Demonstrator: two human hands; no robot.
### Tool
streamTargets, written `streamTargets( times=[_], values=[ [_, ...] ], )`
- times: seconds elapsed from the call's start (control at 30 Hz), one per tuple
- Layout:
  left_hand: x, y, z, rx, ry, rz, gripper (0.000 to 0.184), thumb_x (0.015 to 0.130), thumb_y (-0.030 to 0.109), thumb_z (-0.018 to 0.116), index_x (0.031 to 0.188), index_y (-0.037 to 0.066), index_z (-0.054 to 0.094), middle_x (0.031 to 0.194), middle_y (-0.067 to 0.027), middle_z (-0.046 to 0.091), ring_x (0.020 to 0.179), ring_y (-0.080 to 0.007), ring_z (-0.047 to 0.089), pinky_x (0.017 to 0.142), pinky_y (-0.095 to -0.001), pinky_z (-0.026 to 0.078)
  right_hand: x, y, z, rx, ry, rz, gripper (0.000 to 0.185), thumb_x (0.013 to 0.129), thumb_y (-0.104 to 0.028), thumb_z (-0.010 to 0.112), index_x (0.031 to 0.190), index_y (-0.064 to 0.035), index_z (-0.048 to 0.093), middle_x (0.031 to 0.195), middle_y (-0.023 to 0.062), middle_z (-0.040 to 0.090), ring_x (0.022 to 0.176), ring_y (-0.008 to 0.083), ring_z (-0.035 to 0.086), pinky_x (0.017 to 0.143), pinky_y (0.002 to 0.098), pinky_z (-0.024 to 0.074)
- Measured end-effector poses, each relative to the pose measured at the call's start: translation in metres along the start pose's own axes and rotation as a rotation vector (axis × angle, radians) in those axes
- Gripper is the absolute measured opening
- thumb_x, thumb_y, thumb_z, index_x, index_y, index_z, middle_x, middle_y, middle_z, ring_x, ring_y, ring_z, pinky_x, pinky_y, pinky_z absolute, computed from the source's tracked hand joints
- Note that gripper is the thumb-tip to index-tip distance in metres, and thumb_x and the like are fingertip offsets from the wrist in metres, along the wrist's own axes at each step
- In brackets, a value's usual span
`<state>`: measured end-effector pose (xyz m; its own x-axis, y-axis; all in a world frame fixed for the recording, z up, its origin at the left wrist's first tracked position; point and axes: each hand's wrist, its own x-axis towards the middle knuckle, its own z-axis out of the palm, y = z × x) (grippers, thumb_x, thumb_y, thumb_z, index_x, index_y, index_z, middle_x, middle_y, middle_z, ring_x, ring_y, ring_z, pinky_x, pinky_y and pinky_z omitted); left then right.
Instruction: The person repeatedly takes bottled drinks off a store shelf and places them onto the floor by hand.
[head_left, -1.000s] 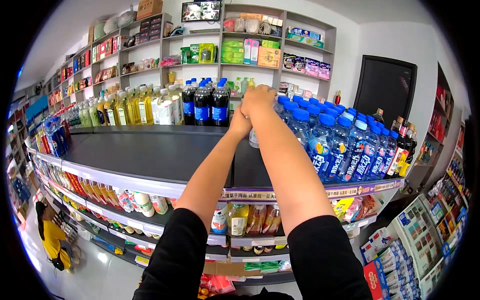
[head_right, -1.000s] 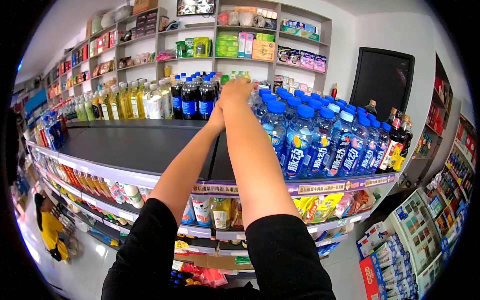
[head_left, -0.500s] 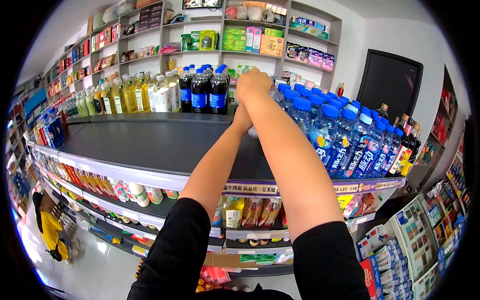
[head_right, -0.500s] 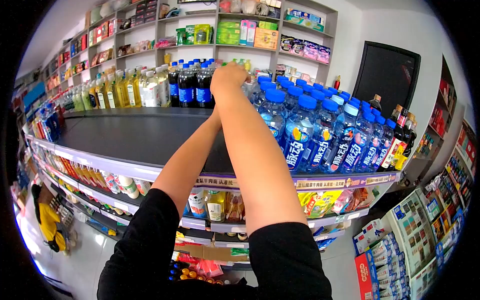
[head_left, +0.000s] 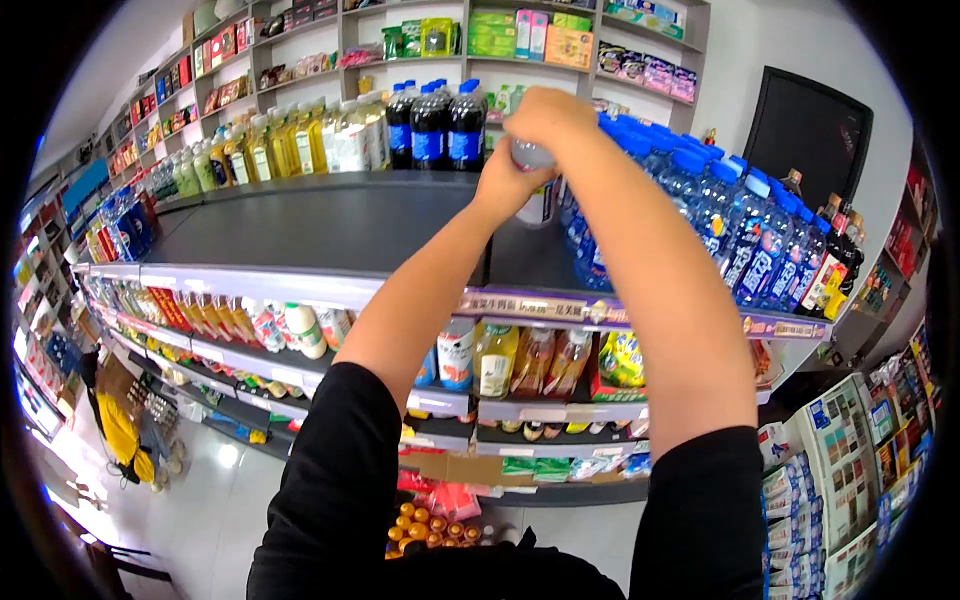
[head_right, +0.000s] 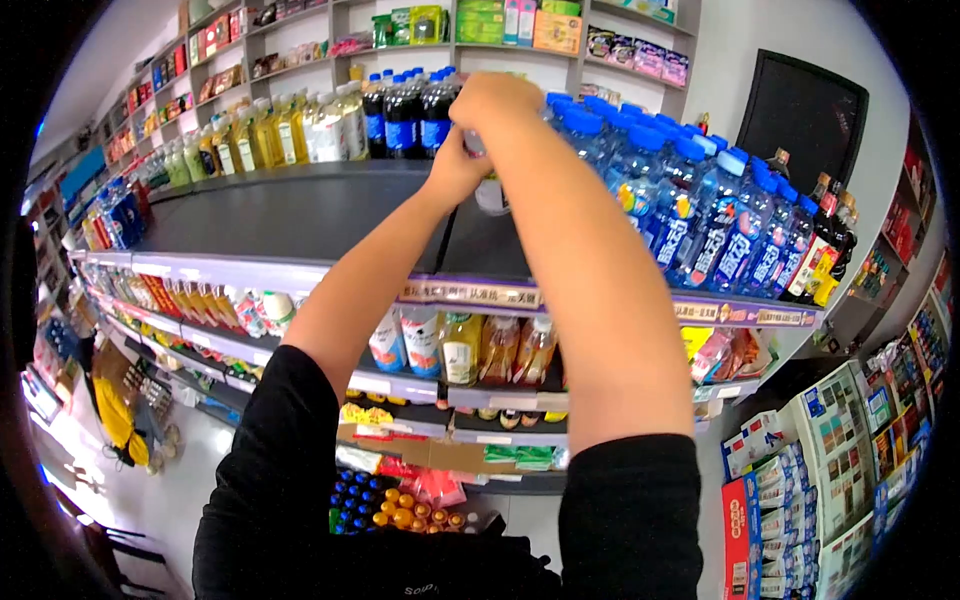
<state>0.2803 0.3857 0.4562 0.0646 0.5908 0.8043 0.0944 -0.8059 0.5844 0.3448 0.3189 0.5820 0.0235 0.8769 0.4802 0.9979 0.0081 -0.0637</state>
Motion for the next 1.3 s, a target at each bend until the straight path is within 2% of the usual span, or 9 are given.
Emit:
streamTargets(
  times=[0.1,0.33,0.4,0.53,0.6,0.83,1.07,1.2,1.3],
  values=[
    [-0.012,0.031,-0.020,-0.105,-0.034,-0.061,0.076,0.059,0.030,0.080,0.118,0.000,0.043,0.110,-0.0159,0.057,0.103,-0.0253,0.056,0.087,-0.0338,0.043,-0.018,-0.010,-0.012,0.010,0.102,-0.080,0.050,0.065,-0.047,0.064,0.096,-0.0072,0.066,0.096,0.0165,0.064,0.089,0.0323,0.062,0.075,0.0408,0.0487],
    [-0.046,0.097,-0.074,-0.081,0.044,-0.056,0.068,0.062,0.026,0.077,0.114,0.000,0.044,0.106,-0.0135,0.057,0.100,-0.0216,0.055,0.087,-0.0332,0.043,-0.081,-0.054,-0.060,0.012,0.252,-0.235,0.046,0.067,-0.039,0.065,0.095,-0.0020,0.064,0.087,0.0148,0.065,0.080,0.0263,0.063,0.069,0.0352,0.0481],
    [-0.062,0.115,-0.093,-0.091,0.054,-0.061,0.067,0.063,0.024,0.077,0.116,0.002,0.043,0.107,-0.0123,0.056,0.103,-0.0199,0.054,0.088,-0.0335,0.042,-0.121,-0.072,-0.080,0.141,0.328,-0.177,0.050,0.063,-0.040,0.061,0.084,0.0046,0.065,0.085,0.0261,0.062,0.082,0.0364,0.062,0.075,0.0396,0.0490],
    [-0.101,0.159,-0.123,-0.226,0.109,0.055,0.066,0.059,0.028,0.077,0.108,-0.002,0.045,0.100,-0.0145,0.057,0.093,-0.0204,0.057,0.083,-0.0317,0.044,-0.178,-0.102,-0.098,0.213,0.381,-0.277,0.049,0.061,-0.042,0.060,0.078,0.0032,0.066,0.081,0.0255,0.062,0.080,0.0365,0.063,0.072,0.0408,0.0499],
    [-0.125,0.180,-0.139,-0.354,0.007,0.073,0.046,0.069,0.012,0.067,0.109,0.002,0.045,0.098,-0.0060,0.056,0.091,-0.0135,0.055,0.079,-0.0285,0.044,-0.204,-0.115,-0.101,0.180,0.369,-0.295,0.045,0.061,-0.040,0.060,0.076,0.0026,0.066,0.076,0.0248,0.062,0.073,0.0362,0.063,0.068,0.0408,0.0500],
    [-0.226,0.189,-0.175,-0.306,-0.128,-0.102,0.058,0.067,0.014,0.070,0.116,0.001,0.040,0.101,-0.0073,0.055,0.093,-0.0140,0.054,0.082,-0.0297,0.043,-0.301,-0.141,-0.072,0.262,0.348,-0.316,0.037,0.065,-0.033,0.064,0.064,0.0039,0.059,0.060,0.0177,0.058,0.056,0.0262,0.059,0.055,0.0348,0.0461],
    [-0.335,0.152,-0.176,-0.394,-0.270,-0.371,0.071,0.057,0.026,0.077,0.112,-0.002,0.043,0.100,-0.0139,0.056,0.095,-0.0196,0.056,0.083,-0.0311,0.044,-0.348,-0.130,-0.015,0.516,-0.217,-0.010,0.031,0.070,-0.028,0.063,0.067,0.0020,0.059,0.061,0.0118,0.058,0.054,0.0193,0.054,0.049,0.0310,0.0416],
    [-0.394,0.142,-0.169,-0.325,-0.364,-0.510,0.075,0.056,0.023,0.078,0.118,0.002,0.041,0.104,-0.0129,0.054,0.098,-0.0196,0.053,0.085,-0.0321,0.042,-0.382,-0.076,0.064,0.602,-0.326,-0.406,0.027,0.069,-0.011,0.067,0.090,-0.0042,0.052,0.075,-0.0007,0.049,0.069,0.0072,0.046,0.061,0.0222,0.0406],
    [-0.449,0.120,-0.156,-0.398,-0.405,-0.601,0.075,0.057,0.016,0.078,0.121,0.003,0.039,0.106,-0.0123,0.053,0.100,-0.0190,0.052,0.087,-0.0330,0.042,-0.407,-0.065,0.105,0.709,-0.540,-0.304,0.030,0.065,-0.026,0.067,0.085,-0.0079,0.054,0.069,0.0122,0.060,0.066,0.0298,0.061,0.058,0.0368,0.0465]
  ],
)
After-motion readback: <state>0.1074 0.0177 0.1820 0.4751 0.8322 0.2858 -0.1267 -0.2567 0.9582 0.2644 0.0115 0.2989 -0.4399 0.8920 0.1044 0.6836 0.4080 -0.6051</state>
